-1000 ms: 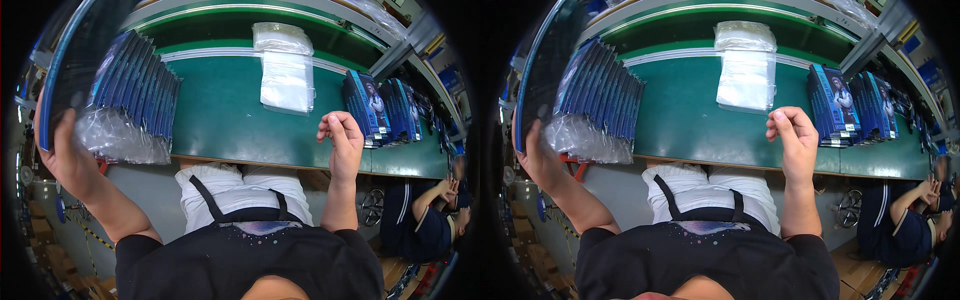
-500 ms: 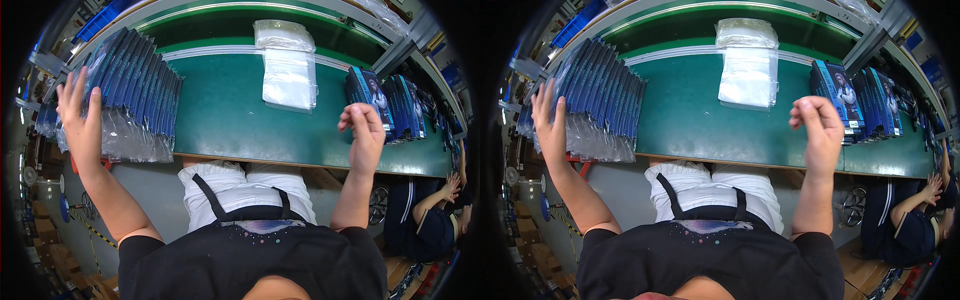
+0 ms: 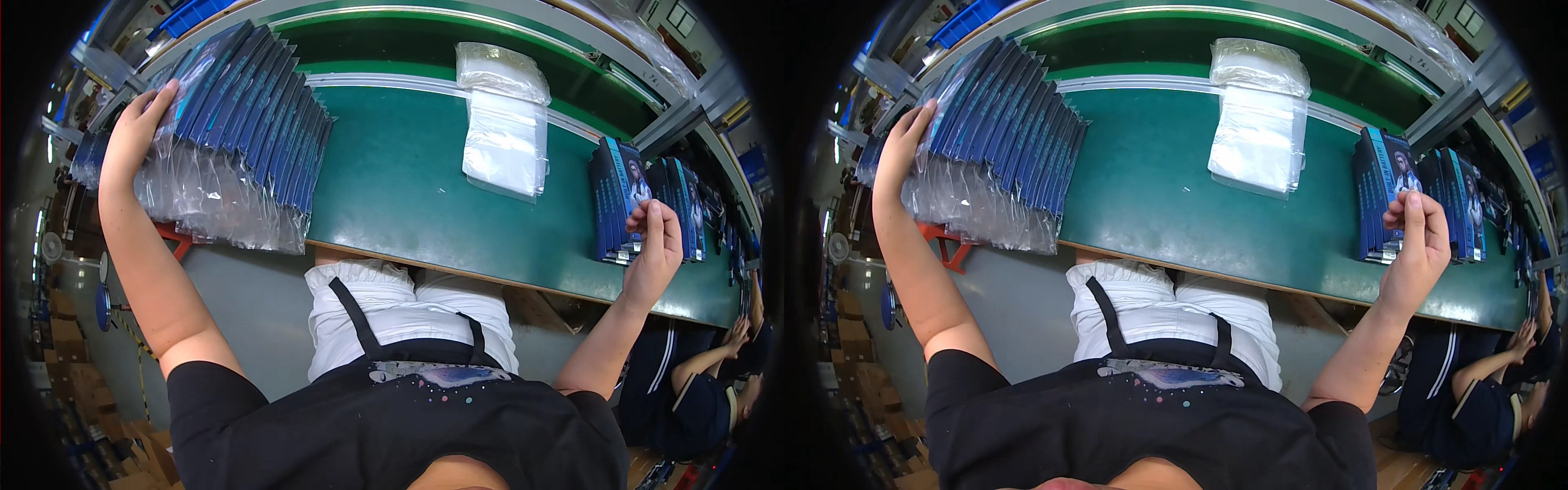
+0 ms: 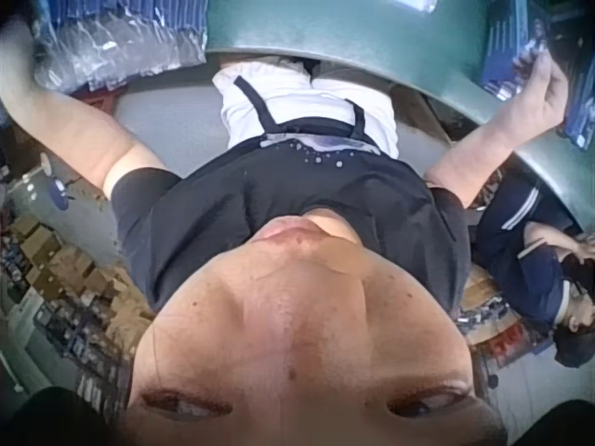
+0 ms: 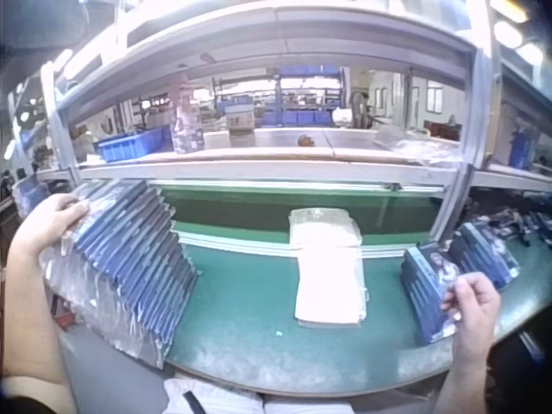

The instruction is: The recorder is packing product boxes into clear plastic bags on a manufacturing assembly line.

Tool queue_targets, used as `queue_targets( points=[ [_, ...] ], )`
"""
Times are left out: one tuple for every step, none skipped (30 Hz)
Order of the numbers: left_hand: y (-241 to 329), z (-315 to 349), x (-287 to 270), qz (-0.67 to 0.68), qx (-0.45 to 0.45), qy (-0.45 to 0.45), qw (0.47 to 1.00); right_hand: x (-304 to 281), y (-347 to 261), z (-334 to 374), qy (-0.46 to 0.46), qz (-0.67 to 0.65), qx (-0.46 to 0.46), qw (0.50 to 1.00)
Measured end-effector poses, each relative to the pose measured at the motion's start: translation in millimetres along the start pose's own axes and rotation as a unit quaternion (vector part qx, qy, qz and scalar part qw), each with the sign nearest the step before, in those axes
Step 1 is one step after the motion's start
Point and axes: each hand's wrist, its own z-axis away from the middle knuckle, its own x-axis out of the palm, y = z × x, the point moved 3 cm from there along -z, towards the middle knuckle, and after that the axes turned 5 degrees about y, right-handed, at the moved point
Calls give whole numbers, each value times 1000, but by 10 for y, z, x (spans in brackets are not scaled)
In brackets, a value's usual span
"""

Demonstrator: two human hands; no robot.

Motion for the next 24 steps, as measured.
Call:
queue_targets(
  points=[
    [2, 26, 0, 13, 14, -3, 1000, -18, -1, -8, 7, 0, -2, 1000],
    [7, 47, -8, 25, 28, -5, 999, -41, 1, -49, 13, -1, -4, 1000],
    [16, 55, -17, 37, 41, -7, 998, -60, 10, -98, 19, -2, -6, 1000],
    [10, 63, -15, 47, 42, 7, 998, -88, 0, -162, 25, 8, -15, 1000],
    [3, 63, -27, 55, 42, 21, 997, -107, -2, -241, 30, 17, -25, 999],
    [-14, 68, -51, 64, 43, 36, 996, -126, 10, -332, 36, 26, -35, 998],
    [-8, -30, -25, 7, 84, 95, 992, -223, -37, -430, 31, 86, -57, 994],
    [267, 173, -6, 12, -15, 52, 998, -261, -12, -510, 39, 153, -61, 986],
    [433, 348, -75, 2, 95, 156, 983, -219, -32, -558, 34, 212, -61, 975],
    [595, 509, -100, 1, 205, 255, 945, -239, 30, -631, 21, 246, -66, 967],
    [820, 834, -90, 87, 252, 281, 922, -177, 150, -705, -2, 400, -106, 910],
    [1059, 1101, -2, 185, 293, 297, 890, -171, 314, -802, -67, 490, -122, 861],
    [1300, 1320, 118, 205, 400, 267, 853, -147, 376, -737, -75, 532, -144, 831],
    [1482, 1531, 252, 224, 502, 237, 801, -189, 519, -719, -110, 557, -107, 817],
    [1599, 1675, 566, 223, 581, 134, 771, -233, 557, -605, -88, 577, -76, 809],
    [1717, 1830, 836, 206, 599, 94, 768, -123, 541, -556, -81, 580, -56, 809],
    [1831, 1929, 1117, 213, 592, 27, 777, -112, 499, -557, -83, 571, -40, 816],
    [1857, 1973, 1511, 206, 577, -24, 790, -104, 477, -560, -86, 560, -26, 823],
    [1886, 1989, 1862, 194, 568, -49, 799, -112, 427, -554, -84, 552, -10, 830],
    [1918, 1974, 2159, 166, 557, -55, 812, -77, 345, -500, -64, 553, -42, 830],
    [1932, 1939, 2385, 147, 561, -18, 814, -55, 278, -446, -40, 516, -71, 853],
    [1935, 1901, 2539, 144, 553, -53, 819, -41, 215, -377, -15, 477, -101, 873],
    [1913, 1863, 2646, 139, 543, -89, 823, 5, 64, -282, -10, 392, -72, 917],
    [1911, 1833, 2732, 134, 532, -124, 827, -27, 100, -260, -34, 263, -48, 963]
  ],
)
